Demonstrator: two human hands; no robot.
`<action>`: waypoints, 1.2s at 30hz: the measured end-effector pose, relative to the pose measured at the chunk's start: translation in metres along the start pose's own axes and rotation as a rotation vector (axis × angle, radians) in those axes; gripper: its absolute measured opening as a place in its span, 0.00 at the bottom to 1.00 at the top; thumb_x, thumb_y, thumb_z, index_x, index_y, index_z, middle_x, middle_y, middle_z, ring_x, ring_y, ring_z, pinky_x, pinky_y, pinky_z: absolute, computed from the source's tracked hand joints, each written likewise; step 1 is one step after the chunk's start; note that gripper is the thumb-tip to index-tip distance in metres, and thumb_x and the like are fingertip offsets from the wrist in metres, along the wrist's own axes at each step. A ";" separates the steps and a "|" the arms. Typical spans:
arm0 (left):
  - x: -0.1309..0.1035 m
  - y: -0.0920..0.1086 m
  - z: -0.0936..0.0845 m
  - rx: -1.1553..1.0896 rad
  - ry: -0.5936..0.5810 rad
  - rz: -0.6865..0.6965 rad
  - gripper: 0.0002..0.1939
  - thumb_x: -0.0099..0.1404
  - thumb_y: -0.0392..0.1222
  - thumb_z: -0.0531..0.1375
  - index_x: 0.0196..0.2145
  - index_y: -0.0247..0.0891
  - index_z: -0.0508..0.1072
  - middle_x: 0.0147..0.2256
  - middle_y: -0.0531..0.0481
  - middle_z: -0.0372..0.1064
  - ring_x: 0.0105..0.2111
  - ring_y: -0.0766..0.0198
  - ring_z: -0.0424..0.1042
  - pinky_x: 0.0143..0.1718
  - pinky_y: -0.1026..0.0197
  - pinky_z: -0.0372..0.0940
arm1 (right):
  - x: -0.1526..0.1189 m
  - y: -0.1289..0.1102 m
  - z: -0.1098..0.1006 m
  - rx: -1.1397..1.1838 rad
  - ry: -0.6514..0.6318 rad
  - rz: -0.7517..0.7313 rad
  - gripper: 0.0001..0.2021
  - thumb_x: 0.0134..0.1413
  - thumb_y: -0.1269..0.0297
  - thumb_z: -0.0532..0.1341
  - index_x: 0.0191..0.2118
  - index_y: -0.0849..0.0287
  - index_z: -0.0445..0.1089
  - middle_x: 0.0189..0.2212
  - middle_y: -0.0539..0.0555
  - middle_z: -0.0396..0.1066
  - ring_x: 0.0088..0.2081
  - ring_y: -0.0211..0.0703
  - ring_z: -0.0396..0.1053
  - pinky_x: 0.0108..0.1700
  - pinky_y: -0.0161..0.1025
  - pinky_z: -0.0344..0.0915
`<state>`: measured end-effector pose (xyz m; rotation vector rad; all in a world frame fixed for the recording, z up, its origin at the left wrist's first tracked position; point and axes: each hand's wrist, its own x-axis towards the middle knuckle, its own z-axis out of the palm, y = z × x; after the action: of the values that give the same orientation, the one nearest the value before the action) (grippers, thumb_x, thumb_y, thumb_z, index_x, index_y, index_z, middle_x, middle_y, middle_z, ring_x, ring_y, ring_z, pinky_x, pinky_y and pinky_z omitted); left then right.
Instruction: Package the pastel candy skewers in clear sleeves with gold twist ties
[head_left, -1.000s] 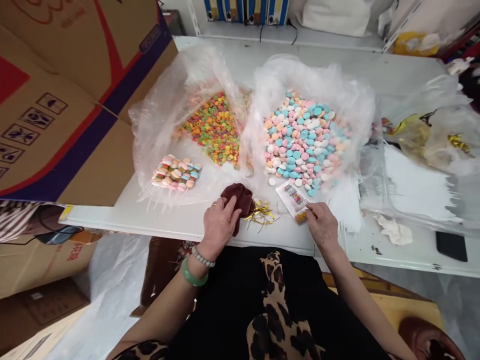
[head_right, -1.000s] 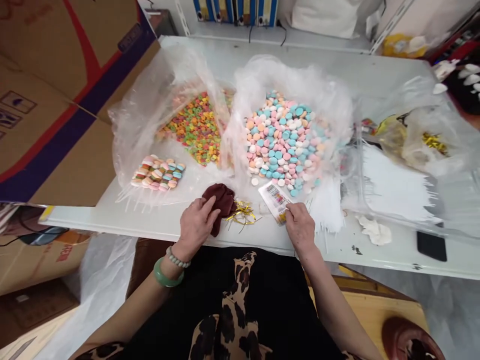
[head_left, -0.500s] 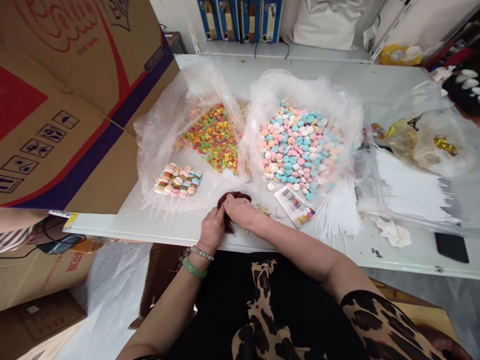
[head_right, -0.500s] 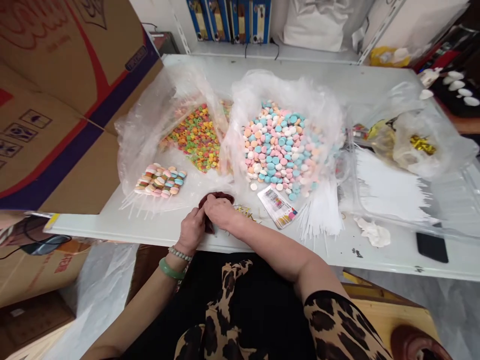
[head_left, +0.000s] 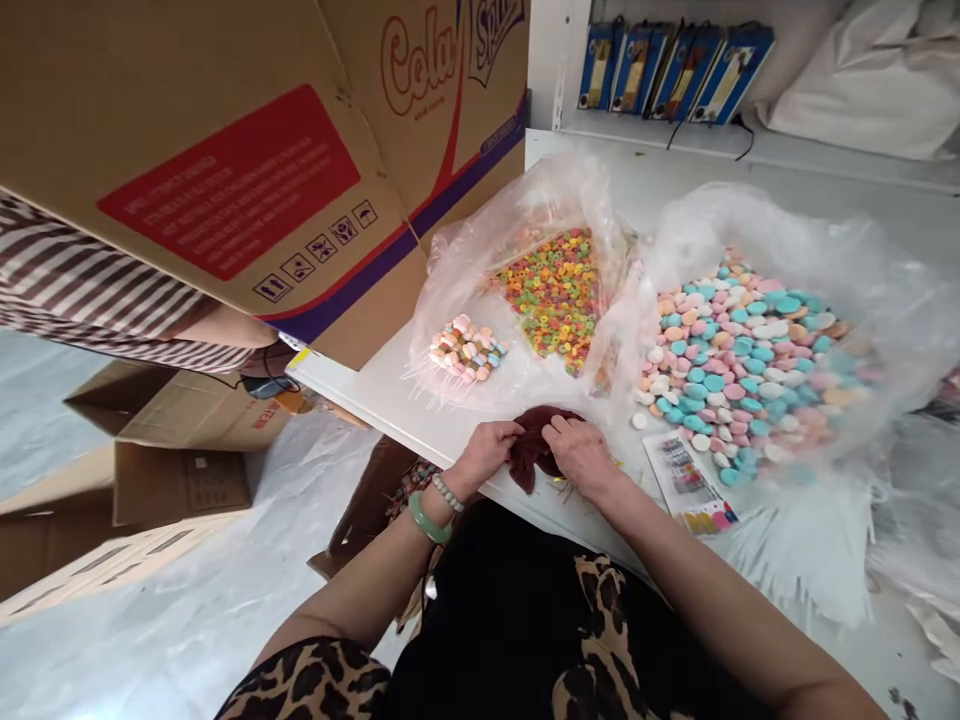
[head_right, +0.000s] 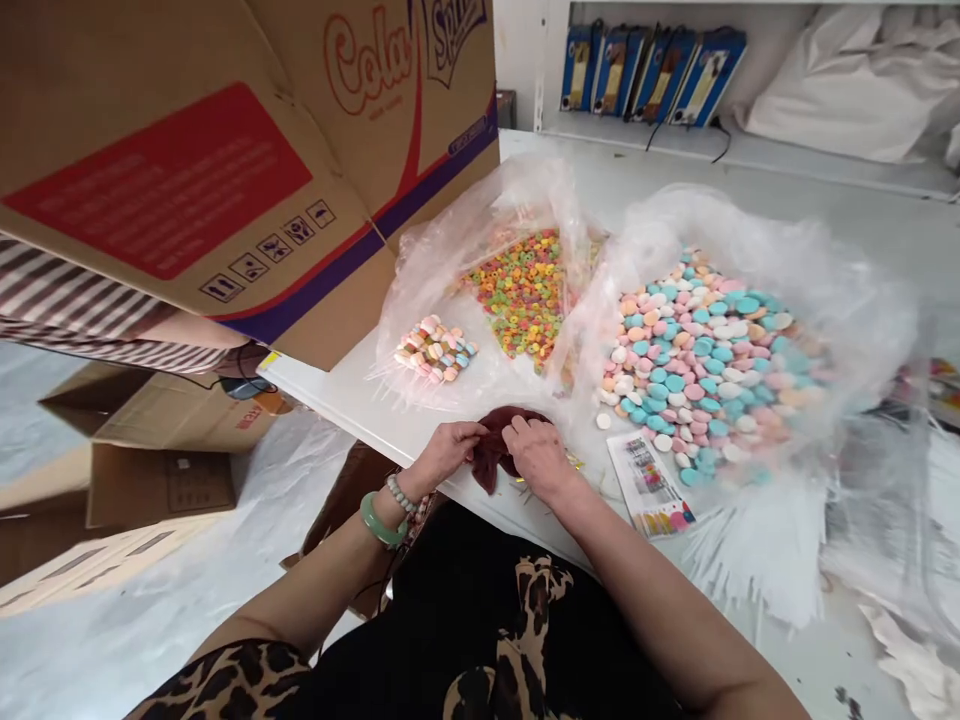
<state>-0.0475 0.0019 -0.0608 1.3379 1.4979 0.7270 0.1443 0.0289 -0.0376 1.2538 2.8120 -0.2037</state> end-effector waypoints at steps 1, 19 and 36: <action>-0.003 -0.001 0.000 0.048 0.063 -0.011 0.10 0.56 0.37 0.57 0.33 0.42 0.79 0.26 0.53 0.73 0.24 0.67 0.67 0.30 0.63 0.62 | 0.001 0.000 -0.001 -0.002 0.014 0.007 0.12 0.63 0.73 0.50 0.40 0.60 0.71 0.37 0.60 0.70 0.38 0.49 0.66 0.39 0.43 0.55; 0.020 -0.002 -0.041 1.063 0.518 -0.131 0.15 0.68 0.38 0.48 0.40 0.32 0.73 0.40 0.34 0.69 0.38 0.49 0.71 0.39 0.49 0.60 | -0.039 -0.013 0.004 0.223 0.164 0.133 0.23 0.58 0.80 0.49 0.57 0.60 0.61 0.58 0.65 0.61 0.50 0.49 0.68 0.47 0.43 0.66; -0.038 0.059 0.071 -0.652 0.068 -0.124 0.13 0.48 0.48 0.67 0.26 0.36 0.73 0.19 0.58 0.60 0.18 0.74 0.53 0.21 0.67 0.50 | -0.053 -0.027 -0.022 1.393 0.445 0.529 0.10 0.51 0.57 0.57 0.30 0.57 0.71 0.26 0.48 0.70 0.31 0.40 0.66 0.35 0.36 0.62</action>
<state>0.0380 -0.0335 -0.0226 0.7261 1.2248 1.0707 0.1598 -0.0244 -0.0077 2.3323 2.2392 -2.3038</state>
